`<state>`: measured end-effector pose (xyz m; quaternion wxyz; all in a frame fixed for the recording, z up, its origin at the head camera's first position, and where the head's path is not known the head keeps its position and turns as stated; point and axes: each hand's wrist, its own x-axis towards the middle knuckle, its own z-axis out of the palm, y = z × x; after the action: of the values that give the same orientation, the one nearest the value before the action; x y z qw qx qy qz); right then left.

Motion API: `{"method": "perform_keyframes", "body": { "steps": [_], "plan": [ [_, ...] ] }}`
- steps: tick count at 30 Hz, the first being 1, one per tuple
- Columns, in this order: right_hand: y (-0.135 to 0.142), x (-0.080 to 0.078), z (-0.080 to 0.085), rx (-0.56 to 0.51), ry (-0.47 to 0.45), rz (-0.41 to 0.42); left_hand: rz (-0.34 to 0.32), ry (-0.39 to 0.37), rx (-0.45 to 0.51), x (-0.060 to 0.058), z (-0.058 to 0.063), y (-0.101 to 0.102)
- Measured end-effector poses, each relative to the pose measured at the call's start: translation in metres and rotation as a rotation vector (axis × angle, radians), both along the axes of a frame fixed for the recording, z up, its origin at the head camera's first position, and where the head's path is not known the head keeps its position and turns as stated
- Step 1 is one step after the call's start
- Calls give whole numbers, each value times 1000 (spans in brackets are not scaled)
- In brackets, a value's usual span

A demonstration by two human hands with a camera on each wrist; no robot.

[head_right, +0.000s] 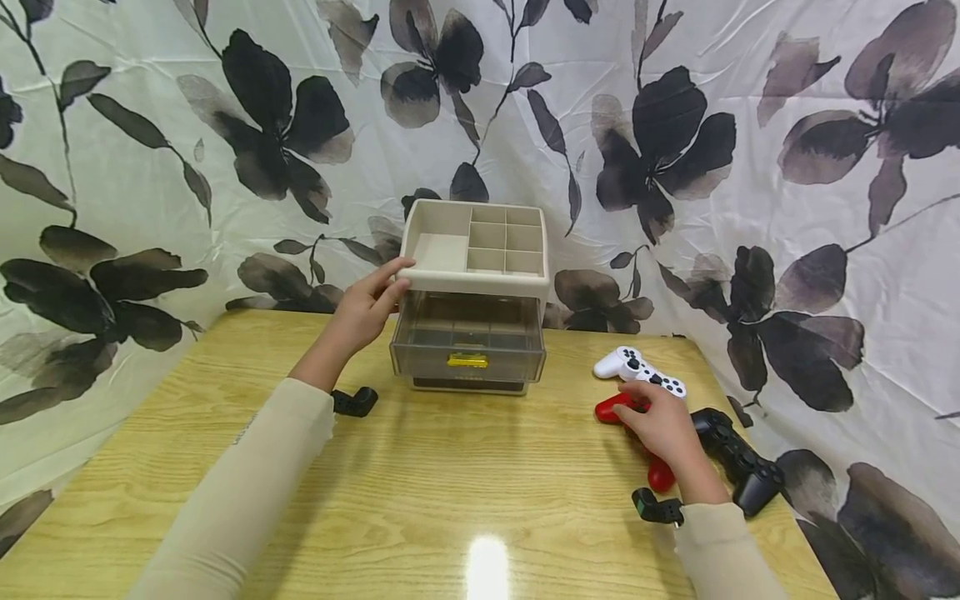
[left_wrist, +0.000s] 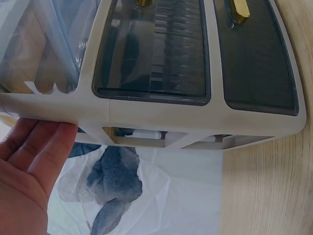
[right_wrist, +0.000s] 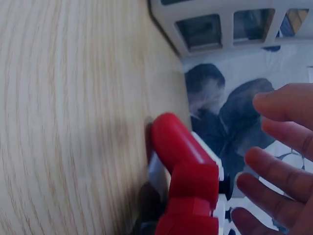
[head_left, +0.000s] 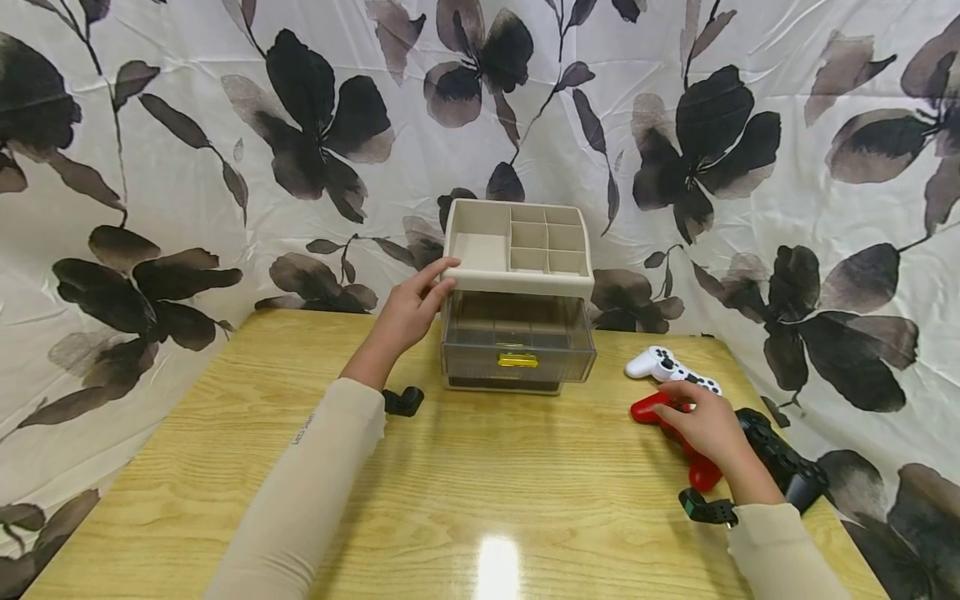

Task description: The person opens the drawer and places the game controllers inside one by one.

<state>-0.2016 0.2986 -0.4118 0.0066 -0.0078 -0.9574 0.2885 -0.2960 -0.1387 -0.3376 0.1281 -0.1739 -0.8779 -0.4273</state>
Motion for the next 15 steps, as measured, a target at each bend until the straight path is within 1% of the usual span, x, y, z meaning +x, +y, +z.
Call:
{"method": "perform_keyframes", "body": {
  "steps": [3,8,12,15],
  "plan": [
    [3,0,-1,32,-1,-17,-3,4,0,0,1,0],
    [8,-2,-3,86,-4,-14,-3,4,-4,0,3,0],
    [13,-3,-8,153,-45,-15,0,-10,5,1,3,0],
    [16,-3,-12,184,-84,-23,0,-15,8,2,2,0]
  ]
}}
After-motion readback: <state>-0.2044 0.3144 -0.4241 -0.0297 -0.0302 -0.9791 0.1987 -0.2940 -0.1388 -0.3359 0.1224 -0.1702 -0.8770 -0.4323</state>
